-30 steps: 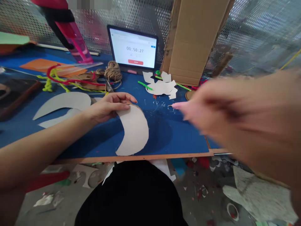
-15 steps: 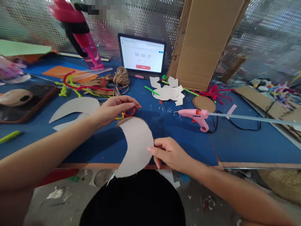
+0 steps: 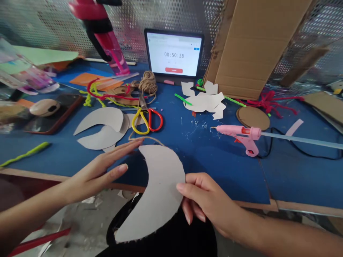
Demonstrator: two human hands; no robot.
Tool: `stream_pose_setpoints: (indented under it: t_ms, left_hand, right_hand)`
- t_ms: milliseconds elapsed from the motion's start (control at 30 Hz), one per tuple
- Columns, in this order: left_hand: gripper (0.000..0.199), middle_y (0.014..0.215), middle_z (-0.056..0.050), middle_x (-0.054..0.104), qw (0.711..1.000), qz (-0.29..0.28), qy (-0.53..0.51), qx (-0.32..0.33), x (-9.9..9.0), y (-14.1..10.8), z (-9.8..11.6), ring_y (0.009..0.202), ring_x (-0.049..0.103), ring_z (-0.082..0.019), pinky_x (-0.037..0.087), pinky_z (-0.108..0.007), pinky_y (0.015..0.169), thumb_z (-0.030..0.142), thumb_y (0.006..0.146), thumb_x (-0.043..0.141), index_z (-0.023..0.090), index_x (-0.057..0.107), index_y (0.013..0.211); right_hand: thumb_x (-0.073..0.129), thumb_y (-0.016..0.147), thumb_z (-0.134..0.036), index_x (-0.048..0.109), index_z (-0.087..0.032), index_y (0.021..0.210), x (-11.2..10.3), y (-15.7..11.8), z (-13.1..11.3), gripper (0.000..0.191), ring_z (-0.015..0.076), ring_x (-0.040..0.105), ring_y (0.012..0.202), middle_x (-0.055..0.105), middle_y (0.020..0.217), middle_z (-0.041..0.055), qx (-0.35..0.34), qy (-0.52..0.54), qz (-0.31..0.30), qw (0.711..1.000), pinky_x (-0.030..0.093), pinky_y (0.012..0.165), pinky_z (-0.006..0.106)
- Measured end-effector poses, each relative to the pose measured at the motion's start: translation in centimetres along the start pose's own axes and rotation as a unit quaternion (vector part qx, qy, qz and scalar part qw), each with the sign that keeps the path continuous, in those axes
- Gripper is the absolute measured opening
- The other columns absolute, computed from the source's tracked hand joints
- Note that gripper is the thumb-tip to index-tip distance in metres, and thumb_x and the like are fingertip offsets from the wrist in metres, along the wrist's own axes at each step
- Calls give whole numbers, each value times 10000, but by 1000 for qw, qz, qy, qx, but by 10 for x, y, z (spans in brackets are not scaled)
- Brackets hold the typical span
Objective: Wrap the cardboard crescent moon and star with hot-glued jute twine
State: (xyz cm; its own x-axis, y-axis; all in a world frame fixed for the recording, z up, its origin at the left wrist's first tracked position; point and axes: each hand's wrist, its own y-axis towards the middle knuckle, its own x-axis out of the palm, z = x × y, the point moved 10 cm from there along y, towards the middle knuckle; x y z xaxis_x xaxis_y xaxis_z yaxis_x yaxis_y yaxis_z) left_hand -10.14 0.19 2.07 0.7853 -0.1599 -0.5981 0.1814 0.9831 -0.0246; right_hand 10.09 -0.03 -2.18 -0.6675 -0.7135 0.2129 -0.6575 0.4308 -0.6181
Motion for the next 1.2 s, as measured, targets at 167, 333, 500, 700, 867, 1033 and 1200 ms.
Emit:
stream_pose_setpoints:
  t_ms: [167, 333, 500, 700, 867, 1033, 1200]
  left_hand:
    - [523, 1456, -34, 489, 976, 64, -206, -39, -13, 17, -8, 1302, 505, -274, 460, -338, 1054, 451, 888, 591, 299, 497, 1379]
    - [460, 1084, -90, 724, 901, 90, -415, -87, -11, 12, -22, 977, 683, -231, 564, -245, 807, 533, 787, 684, 189, 710, 1091]
    - [574, 938, -79, 747, 832, 74, -534, -132, 15, -18, -29, 797, 712, -229, 592, -297, 708, 631, 650, 739, 198, 714, 1027]
    - [362, 765, -60, 747, 836, 136, -473, -245, 17, -37, -54, 665, 698, -178, 575, -221, 620, 319, 634, 861, 155, 726, 928]
    - [347, 736, -57, 744, 839, 171, -456, -245, -8, -41, -72, 631, 690, -173, 576, -219, 597, 338, 575, 889, 157, 727, 823]
    - [341, 715, -47, 743, 844, 179, -445, -239, -27, -52, -83, 590, 682, -169, 569, -208, 550, 307, 551, 899, 166, 730, 812]
    - [352, 687, -49, 736, 857, 163, -432, -227, -31, -56, -85, 574, 676, -165, 561, -202, 535, 310, 533, 908, 159, 739, 802]
  right_hand:
    - [514, 889, -470, 573, -148, 767, 4, -7, 5, 350, 20, 324, 362, 482, 448, -58, -7, -4, -13, 1000, 150, 342, 160]
    - [509, 919, -491, 552, -148, 819, 33, 7, -8, 360, 12, 308, 358, 541, 508, -55, -66, -20, -112, 991, 167, 349, 167]
    - [474, 955, -407, 571, -147, 841, 57, 37, -29, 300, 13, 349, 375, 554, 532, -55, -127, -66, -108, 984, 239, 383, 155]
    - [456, 945, -468, 571, -155, 760, 71, 65, -41, 381, 40, 455, 382, 613, 558, -9, -99, -228, -144, 958, 330, 402, 170]
    - [429, 930, -532, 571, -167, 580, 9, 70, -97, 525, 68, 477, 364, 575, 464, 1, -147, -414, -5, 898, 375, 442, 214]
    - [539, 880, -397, 691, -186, 739, -20, 60, -140, 295, 176, 581, 514, 650, 607, 53, -109, -755, 119, 635, 335, 503, 290]
    - [318, 970, -379, 674, -90, 1015, 16, 82, -183, 460, 288, 634, 745, 655, 792, 169, -163, -790, 207, 554, 391, 598, 359]
